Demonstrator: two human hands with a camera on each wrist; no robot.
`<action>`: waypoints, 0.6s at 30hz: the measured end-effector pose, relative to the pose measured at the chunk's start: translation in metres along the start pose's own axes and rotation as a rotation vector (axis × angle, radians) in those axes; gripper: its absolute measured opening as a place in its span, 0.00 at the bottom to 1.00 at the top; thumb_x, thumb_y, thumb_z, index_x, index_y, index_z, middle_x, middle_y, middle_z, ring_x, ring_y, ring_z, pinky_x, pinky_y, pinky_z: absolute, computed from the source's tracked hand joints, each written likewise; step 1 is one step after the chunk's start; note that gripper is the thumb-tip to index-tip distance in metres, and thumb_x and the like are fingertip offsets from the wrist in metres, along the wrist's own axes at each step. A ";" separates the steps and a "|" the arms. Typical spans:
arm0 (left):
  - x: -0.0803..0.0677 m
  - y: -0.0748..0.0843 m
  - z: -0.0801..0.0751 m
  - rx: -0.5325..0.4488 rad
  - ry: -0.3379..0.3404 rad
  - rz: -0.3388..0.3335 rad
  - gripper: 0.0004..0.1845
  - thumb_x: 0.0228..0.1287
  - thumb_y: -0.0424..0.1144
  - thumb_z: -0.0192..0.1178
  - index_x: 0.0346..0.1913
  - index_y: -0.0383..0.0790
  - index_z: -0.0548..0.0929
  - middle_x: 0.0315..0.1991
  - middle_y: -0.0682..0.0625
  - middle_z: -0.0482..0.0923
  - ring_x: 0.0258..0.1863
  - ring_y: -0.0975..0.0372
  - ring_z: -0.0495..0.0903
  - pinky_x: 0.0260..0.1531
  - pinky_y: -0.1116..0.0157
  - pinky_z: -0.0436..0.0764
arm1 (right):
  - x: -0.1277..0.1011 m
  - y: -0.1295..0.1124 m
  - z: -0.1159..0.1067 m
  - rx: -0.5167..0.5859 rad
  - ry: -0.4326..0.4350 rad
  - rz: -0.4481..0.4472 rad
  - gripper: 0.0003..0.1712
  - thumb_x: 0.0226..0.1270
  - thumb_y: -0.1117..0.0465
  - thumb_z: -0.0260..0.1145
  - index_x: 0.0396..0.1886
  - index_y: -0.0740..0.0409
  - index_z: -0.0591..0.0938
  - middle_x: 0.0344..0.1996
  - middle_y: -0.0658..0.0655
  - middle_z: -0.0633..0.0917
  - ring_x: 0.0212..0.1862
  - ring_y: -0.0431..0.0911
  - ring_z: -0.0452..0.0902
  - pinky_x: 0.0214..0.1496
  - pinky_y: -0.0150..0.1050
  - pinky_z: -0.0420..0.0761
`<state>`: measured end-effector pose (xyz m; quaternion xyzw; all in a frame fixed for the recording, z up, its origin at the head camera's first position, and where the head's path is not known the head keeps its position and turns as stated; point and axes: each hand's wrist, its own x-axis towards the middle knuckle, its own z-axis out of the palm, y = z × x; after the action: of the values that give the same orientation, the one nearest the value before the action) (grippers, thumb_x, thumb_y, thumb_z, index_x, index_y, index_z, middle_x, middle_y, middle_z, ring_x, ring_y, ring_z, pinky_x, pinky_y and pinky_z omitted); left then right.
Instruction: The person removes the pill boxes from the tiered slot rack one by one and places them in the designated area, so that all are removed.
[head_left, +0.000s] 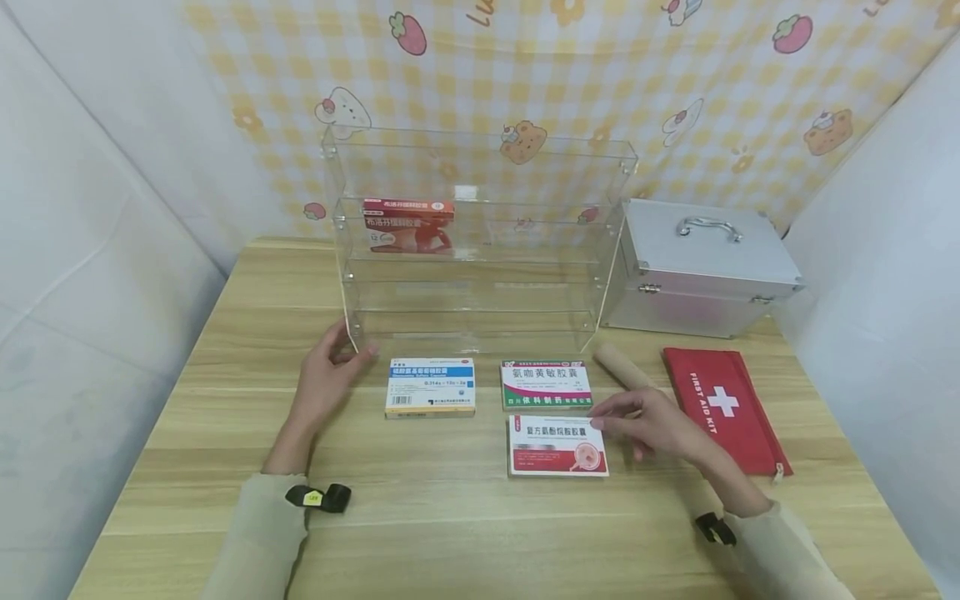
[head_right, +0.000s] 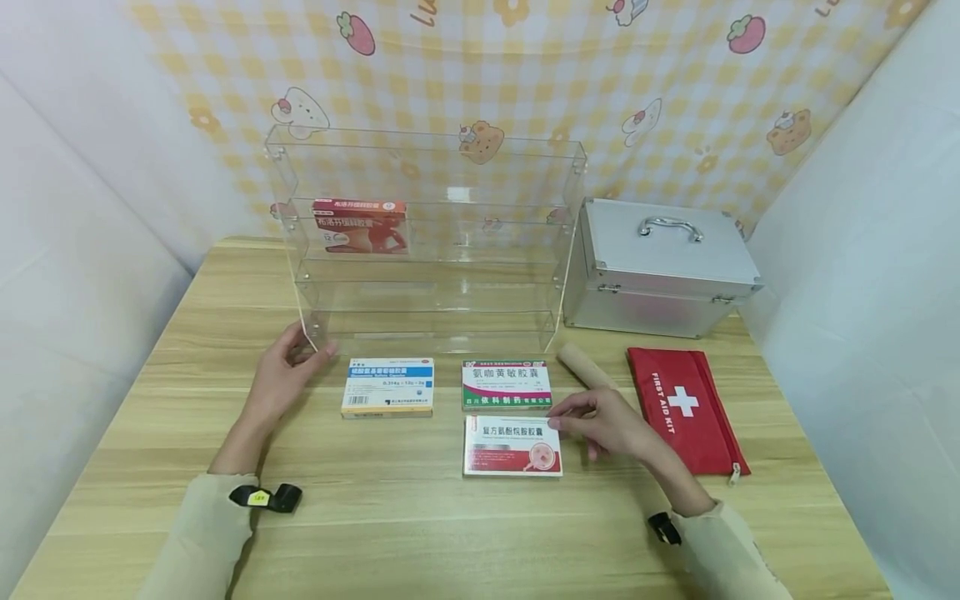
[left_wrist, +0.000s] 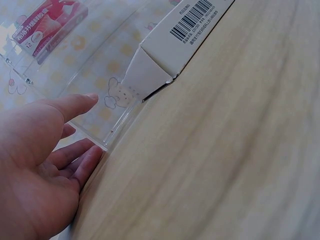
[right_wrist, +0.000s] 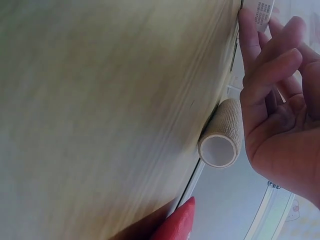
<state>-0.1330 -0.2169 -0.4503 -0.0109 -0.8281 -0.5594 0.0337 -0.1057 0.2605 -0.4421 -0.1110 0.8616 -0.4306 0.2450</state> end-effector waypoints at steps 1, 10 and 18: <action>0.000 0.000 0.000 0.001 0.001 -0.001 0.34 0.68 0.38 0.63 0.74 0.38 0.62 0.64 0.32 0.69 0.52 0.42 0.78 0.49 0.51 0.80 | 0.000 0.001 0.000 0.004 -0.001 0.000 0.15 0.62 0.52 0.73 0.47 0.49 0.87 0.39 0.54 0.86 0.14 0.52 0.76 0.11 0.32 0.70; 0.003 -0.005 -0.001 -0.016 0.001 0.007 0.35 0.68 0.38 0.63 0.74 0.38 0.62 0.63 0.32 0.70 0.52 0.42 0.78 0.44 0.64 0.82 | 0.001 -0.003 -0.008 0.006 0.019 0.003 0.16 0.63 0.51 0.71 0.50 0.48 0.86 0.36 0.55 0.86 0.16 0.50 0.76 0.14 0.35 0.74; 0.012 -0.041 0.005 -0.047 0.007 -0.017 0.36 0.66 0.47 0.65 0.74 0.48 0.63 0.64 0.39 0.72 0.51 0.48 0.80 0.44 0.61 0.83 | 0.013 -0.034 -0.023 -0.079 0.070 -0.145 0.18 0.67 0.56 0.69 0.54 0.56 0.83 0.29 0.56 0.85 0.16 0.51 0.73 0.15 0.35 0.73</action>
<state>-0.1472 -0.2281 -0.4891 -0.0025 -0.8145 -0.5792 0.0316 -0.1296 0.2506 -0.4078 -0.1677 0.8756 -0.4164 0.1783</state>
